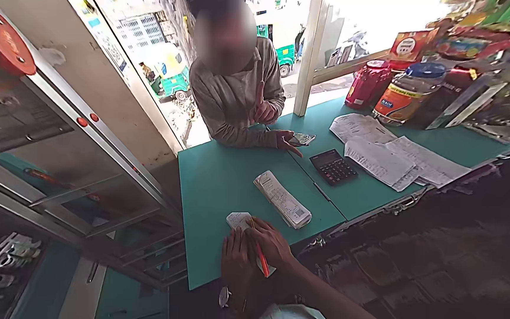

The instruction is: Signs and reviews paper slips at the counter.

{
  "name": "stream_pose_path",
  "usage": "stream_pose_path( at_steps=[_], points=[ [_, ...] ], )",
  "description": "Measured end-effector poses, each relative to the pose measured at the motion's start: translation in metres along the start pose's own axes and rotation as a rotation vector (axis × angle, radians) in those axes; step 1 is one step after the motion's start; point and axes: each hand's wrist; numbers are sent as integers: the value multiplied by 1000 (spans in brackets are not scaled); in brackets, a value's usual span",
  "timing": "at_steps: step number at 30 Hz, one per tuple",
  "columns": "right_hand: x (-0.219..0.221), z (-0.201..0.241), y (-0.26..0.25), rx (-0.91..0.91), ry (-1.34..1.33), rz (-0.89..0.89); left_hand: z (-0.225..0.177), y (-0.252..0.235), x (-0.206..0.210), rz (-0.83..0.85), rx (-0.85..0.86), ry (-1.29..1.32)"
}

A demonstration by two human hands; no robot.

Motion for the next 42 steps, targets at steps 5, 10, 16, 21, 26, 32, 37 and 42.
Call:
stream_pose_path(
  at_steps=[5,10,16,21,26,32,37,42],
  points=[
    [0,1,1,9,-36,-5,1,1,2,0,-4,13],
    [2,-1,1,-12,-34,-35,1,3,3,33,-15,7],
    [0,1,1,6,-22,0,2,2,5,13,-6,0],
    [0,1,0,3,-8,-13,1,2,3,11,-14,15],
    [0,1,0,2,-8,-8,2,1,4,1,-5,4],
    [0,1,1,-4,-2,-6,1,2,2,19,-8,-8],
    [1,-1,0,-10,11,-9,3,1,4,-3,10,4],
    [2,1,1,2,14,-5,2,4,2,9,2,-7]
  ],
)
Point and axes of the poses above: each hand's wrist, its own y-axis away from the middle knuckle, its own x-axis out of the palm, z = x × y, and after that the axes turned 11 degrees about z, right-handed
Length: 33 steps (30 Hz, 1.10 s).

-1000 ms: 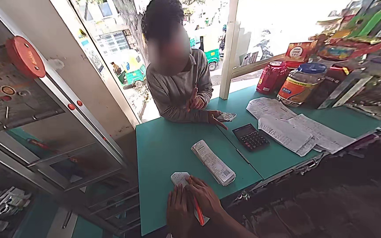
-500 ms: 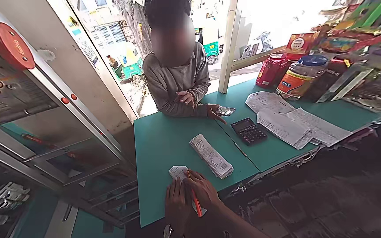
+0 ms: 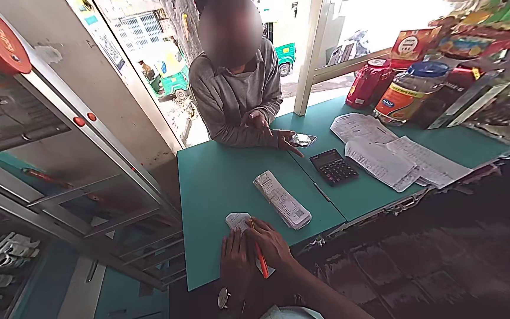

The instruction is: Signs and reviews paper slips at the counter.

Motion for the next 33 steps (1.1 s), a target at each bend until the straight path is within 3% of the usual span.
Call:
stream_pose_path(
  at_steps=[33],
  points=[
    [3,-3,-2,-4,16,-22,0,-3,2,-9,-6,-17]
  ],
)
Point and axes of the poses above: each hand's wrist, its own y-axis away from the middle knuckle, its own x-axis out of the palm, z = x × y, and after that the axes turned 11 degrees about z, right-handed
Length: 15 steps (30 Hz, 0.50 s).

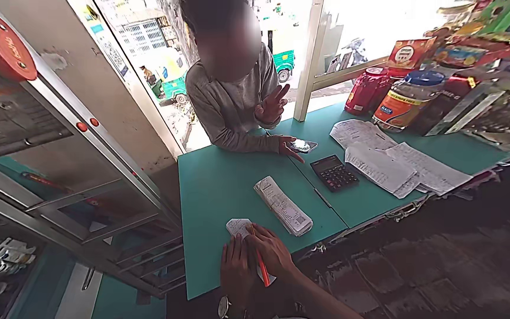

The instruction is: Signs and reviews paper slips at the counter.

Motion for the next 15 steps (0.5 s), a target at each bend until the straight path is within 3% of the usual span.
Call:
stream_pose_path(
  at_steps=[15],
  points=[
    [-3,3,1,15,-29,35,1,1,-5,28,25,13]
  ],
)
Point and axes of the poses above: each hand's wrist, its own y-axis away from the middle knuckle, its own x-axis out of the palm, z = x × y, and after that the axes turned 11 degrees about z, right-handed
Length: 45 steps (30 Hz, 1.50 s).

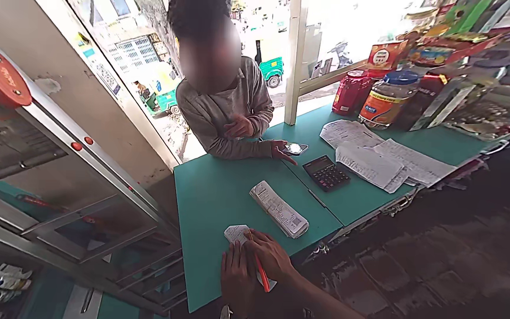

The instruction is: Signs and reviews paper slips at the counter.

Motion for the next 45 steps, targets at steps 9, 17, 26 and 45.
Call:
stream_pose_path(
  at_steps=[9,17,26,45],
  points=[
    [0,0,0,-22,-11,-40,-2,1,3,-30,-27,8],
    [2,-2,1,-24,-12,-22,0,0,-3,25,1,22],
    [-2,-1,-1,-26,-51,-4,-4,-2,-10,38,-11,30],
    [-3,1,1,-15,-30,29,1,1,0,24,-12,24]
  ],
)
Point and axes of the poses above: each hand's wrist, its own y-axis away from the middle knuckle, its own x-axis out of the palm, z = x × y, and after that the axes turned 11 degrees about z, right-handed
